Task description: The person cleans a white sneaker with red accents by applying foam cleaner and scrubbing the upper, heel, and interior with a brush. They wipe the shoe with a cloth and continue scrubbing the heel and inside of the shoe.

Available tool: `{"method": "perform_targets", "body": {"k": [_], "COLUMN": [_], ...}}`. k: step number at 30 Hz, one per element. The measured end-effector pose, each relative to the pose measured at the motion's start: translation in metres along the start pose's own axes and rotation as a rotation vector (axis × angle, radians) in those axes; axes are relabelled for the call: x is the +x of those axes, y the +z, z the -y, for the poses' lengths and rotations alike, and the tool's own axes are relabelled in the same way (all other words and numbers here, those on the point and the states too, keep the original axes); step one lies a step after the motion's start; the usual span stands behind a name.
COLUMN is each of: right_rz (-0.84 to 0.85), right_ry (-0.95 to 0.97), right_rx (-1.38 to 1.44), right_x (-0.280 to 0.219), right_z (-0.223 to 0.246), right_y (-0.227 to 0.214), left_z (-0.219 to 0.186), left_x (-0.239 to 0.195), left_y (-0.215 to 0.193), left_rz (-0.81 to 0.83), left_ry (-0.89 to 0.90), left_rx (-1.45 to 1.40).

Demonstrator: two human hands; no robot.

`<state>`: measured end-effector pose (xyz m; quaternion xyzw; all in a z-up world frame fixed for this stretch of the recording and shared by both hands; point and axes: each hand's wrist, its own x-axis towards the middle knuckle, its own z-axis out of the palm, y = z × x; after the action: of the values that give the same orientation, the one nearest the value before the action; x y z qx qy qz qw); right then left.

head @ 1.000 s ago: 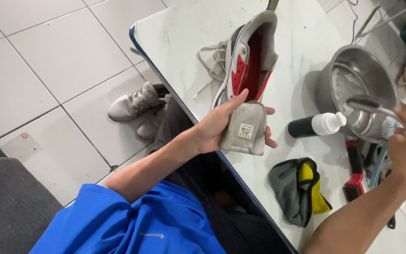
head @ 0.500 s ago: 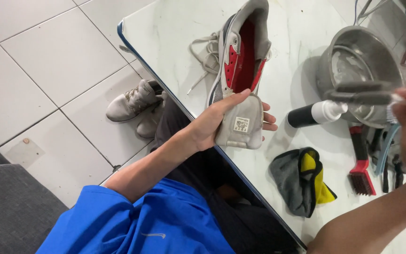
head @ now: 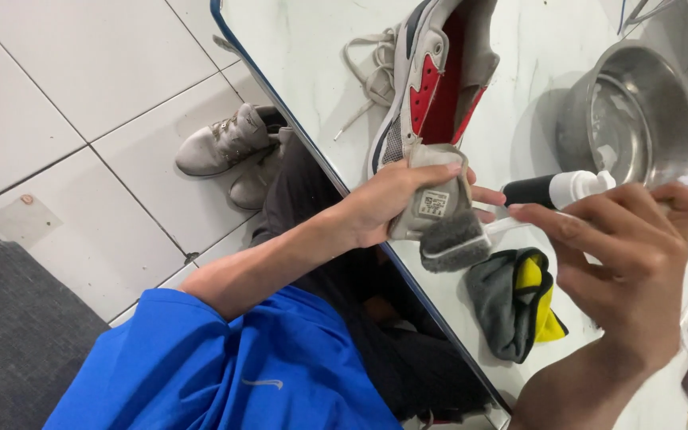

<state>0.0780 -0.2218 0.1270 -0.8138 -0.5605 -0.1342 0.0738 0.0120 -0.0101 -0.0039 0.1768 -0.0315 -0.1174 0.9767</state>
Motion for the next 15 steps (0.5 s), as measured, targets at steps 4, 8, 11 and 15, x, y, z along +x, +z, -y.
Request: {"method": "perform_targets", "body": {"k": [4, 8, 11, 15], "right_rz": [-0.042, -0.028, -0.062, -0.112], "right_ry": [0.114, 0.046, -0.001, 0.194], "right_rx": [0.069, 0.049, -0.008, 0.028], "right_x": [-0.023, -0.028, -0.024, -0.037], "right_z": [-0.032, -0.025, -0.031, -0.031], "right_y": [-0.012, -0.008, 0.001, -0.004], "left_z": [0.005, 0.000, 0.001, 0.000], "left_x": [0.009, 0.000, 0.004, 0.005], "left_y": [-0.011, 0.004, 0.003, 0.003], "left_rz": [-0.133, -0.122, -0.123, -0.166], "left_ry": [0.020, -0.015, -0.015, -0.036], "left_rx": [0.091, 0.115, 0.115, 0.067]}}
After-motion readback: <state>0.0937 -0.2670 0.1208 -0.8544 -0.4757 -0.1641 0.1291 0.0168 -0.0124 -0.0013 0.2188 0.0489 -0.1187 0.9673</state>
